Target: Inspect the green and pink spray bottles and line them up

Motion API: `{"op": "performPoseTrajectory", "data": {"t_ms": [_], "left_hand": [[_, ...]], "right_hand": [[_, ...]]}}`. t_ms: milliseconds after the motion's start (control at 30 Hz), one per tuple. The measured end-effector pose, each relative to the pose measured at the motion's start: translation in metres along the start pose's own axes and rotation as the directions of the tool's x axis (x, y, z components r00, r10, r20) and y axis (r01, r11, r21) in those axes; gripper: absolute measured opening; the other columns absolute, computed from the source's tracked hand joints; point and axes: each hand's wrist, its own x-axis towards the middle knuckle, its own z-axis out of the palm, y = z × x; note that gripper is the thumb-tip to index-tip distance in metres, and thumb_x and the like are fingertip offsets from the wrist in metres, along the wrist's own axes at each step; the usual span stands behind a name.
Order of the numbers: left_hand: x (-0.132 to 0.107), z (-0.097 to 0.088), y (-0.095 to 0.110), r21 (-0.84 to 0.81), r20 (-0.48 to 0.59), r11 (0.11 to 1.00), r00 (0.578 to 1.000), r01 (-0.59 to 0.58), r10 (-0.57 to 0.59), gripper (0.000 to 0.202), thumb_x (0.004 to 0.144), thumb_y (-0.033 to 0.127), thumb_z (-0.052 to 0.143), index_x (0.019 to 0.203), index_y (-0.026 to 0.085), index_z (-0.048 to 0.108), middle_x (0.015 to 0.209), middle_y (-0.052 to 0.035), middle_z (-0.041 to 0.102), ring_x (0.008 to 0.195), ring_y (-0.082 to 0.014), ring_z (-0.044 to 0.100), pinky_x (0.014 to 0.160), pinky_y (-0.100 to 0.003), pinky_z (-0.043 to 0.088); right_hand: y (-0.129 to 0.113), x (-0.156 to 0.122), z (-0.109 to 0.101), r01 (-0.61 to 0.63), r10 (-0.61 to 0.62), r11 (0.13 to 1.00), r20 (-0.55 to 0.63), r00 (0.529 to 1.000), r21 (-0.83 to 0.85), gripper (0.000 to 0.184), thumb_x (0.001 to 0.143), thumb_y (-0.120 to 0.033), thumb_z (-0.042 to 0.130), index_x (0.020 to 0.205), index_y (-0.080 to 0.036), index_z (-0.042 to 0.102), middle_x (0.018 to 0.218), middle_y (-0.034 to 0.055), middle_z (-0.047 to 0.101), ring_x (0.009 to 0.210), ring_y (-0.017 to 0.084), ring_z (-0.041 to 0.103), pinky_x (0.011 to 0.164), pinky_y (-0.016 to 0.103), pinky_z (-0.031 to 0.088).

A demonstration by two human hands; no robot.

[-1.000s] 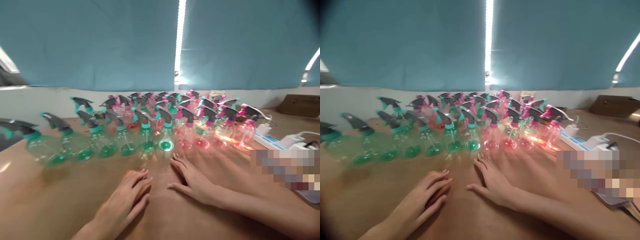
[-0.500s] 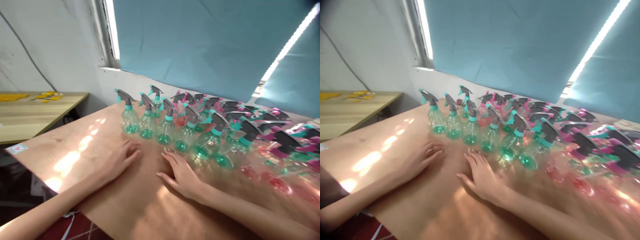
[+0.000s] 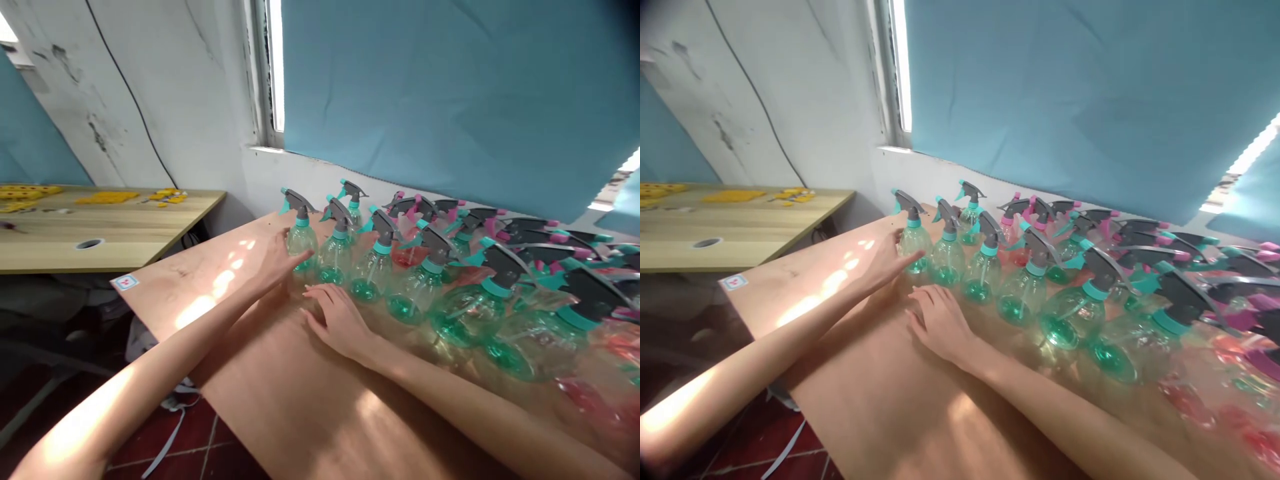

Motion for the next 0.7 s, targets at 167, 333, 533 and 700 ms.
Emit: {"op": "performPoseTrajectory", "data": {"t_ms": [167, 333, 533, 700], "left_hand": [[0.006, 0.009, 0.0, -0.025, -0.006, 0.998, 0.999, -0.051, 0.051, 0.075, 0.082, 0.056, 0.067, 0.137, 0.014, 0.039, 0.137, -0.0176, 0.053, 0.125, -0.0337, 0.052, 0.1, -0.044, 0.044], [0.007, 0.003, -0.007, -0.022, -0.045, 0.999, 0.998, -0.041, 0.04, 0.073, 0.079, 0.054, 0.07, 0.132, 0.012, 0.042, 0.131, -0.0182, 0.056, 0.119, -0.0343, 0.056, 0.098, -0.045, 0.045], [-0.037, -0.023, 0.003, 0.007, -0.06, 1.0, 0.998, -0.002, 0.003, 0.072, 0.076, 0.054, 0.073, 0.127, 0.013, 0.044, 0.128, -0.0183, 0.056, 0.118, -0.0359, 0.055, 0.097, -0.049, 0.046], [-0.107, -0.035, 0.058, 0.012, 0.017, 0.999, 0.999, -0.048, 0.048, 0.057, 0.083, 0.049, 0.069, 0.125, 0.019, 0.046, 0.123, -0.0128, 0.059, 0.113, -0.0323, 0.059, 0.093, -0.048, 0.05]], "right_hand": [[-0.003, -0.005, -0.014, 0.021, -0.019, 0.999, -0.035, 0.999, 0.038, 0.024, 0.089, -0.014, 0.053, 0.112, -0.018, 0.056, 0.112, 0.0134, 0.067, 0.108, 0.027, 0.062, 0.096, 0.047, 0.05], [-0.005, -0.014, -0.036, -0.02, 0.026, 0.997, -0.064, 0.998, 0.08, 0.018, 0.092, -0.018, 0.052, 0.11, -0.021, 0.054, 0.107, 0.0104, 0.067, 0.105, 0.024, 0.063, 0.094, 0.044, 0.052], [-0.006, -0.033, -0.07, -0.123, 0.134, 0.985, -0.088, 0.987, 0.125, 0.016, 0.094, -0.023, 0.054, 0.11, -0.022, 0.054, 0.107, 0.0093, 0.065, 0.102, 0.023, 0.064, 0.089, 0.041, 0.054], [-0.016, -0.05, -0.107, -0.226, 0.24, 0.961, -0.073, 0.968, 0.157, 0.023, 0.093, -0.038, 0.06, 0.109, -0.022, 0.056, 0.108, 0.0083, 0.067, 0.099, 0.023, 0.065, 0.085, 0.041, 0.055]]}}
